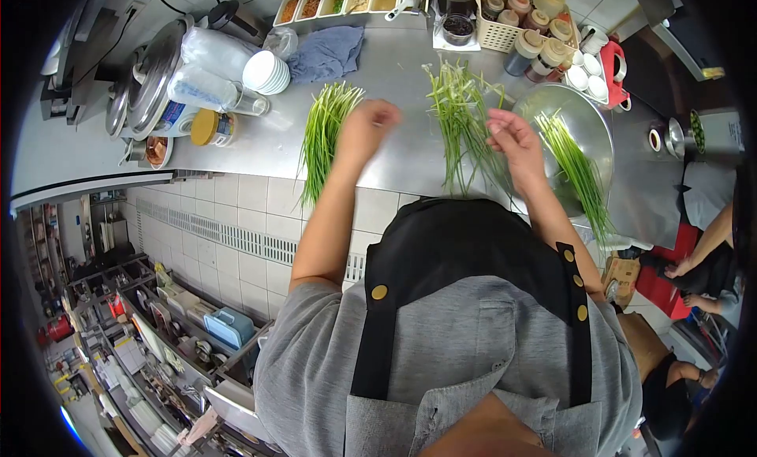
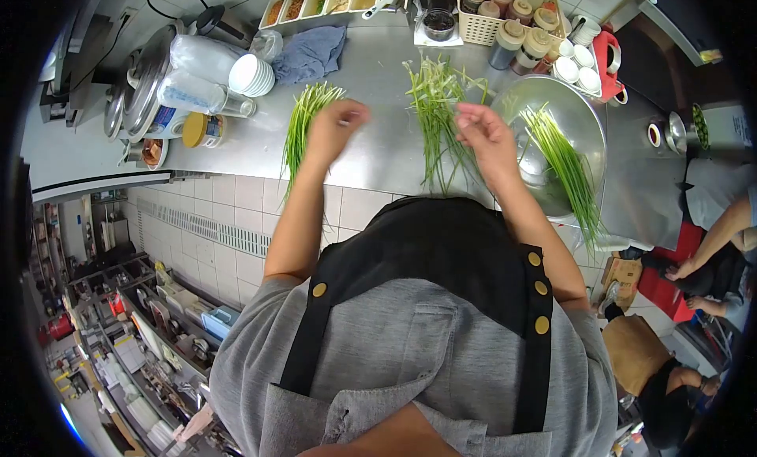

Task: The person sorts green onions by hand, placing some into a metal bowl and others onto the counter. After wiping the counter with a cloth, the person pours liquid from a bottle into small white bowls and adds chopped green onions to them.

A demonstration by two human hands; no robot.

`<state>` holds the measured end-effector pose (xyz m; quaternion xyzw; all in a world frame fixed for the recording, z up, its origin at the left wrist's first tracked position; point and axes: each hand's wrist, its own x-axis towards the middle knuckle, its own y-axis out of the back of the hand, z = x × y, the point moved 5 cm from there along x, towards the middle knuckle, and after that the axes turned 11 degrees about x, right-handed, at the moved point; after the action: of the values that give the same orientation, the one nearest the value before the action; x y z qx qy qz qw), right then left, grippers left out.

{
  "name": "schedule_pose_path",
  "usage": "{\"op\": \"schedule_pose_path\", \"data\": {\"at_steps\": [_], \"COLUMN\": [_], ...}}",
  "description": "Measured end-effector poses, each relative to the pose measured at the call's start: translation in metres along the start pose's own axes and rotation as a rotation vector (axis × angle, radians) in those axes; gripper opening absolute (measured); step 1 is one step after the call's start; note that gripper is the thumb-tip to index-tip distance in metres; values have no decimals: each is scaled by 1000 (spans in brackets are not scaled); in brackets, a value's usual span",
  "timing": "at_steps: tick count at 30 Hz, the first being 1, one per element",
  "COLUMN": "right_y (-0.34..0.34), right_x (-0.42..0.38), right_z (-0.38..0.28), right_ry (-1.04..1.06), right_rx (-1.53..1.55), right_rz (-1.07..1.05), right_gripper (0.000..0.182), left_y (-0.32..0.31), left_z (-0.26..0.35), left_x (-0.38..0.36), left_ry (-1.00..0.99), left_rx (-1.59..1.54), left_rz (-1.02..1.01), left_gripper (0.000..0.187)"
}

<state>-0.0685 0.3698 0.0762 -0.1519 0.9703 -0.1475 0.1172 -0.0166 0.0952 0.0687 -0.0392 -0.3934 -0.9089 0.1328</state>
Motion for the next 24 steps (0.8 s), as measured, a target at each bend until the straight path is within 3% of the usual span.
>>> {"op": "schedule_pose_path", "data": {"at_steps": [4,7,12,14,17,19,22,24], "right_y": [65,117,198,232,258,251,223,207], "right_x": [-2,-9,-24,-30,-24,-14,8,21], "right_z": [0,-1,-20,-31,-24,-17,5,16], "right_ry": [25,59,159,378,345,226,-56,-97], "right_rx": [-14,-49,-170,-323,-645,-867,-1091,-1227], "right_rz": [174,284,591,689,659,537,453,427], "right_gripper": [23,24,22,20,16,15,14,11], "left_y": [66,86,72,64,54,53,34,18], "left_z": [-92,-125,-176,-180,-161,-130,-92,-71], "left_x": [15,19,17,13,14,17,27,31], "left_ry": [402,473,451,467,415,341,257,212], "left_rx": [122,384,674,669,666,614,511,479], "left_rz": [111,206,73,57,56,186,173,191], "left_gripper": [13,18,23,23,23,25,26,26]}}
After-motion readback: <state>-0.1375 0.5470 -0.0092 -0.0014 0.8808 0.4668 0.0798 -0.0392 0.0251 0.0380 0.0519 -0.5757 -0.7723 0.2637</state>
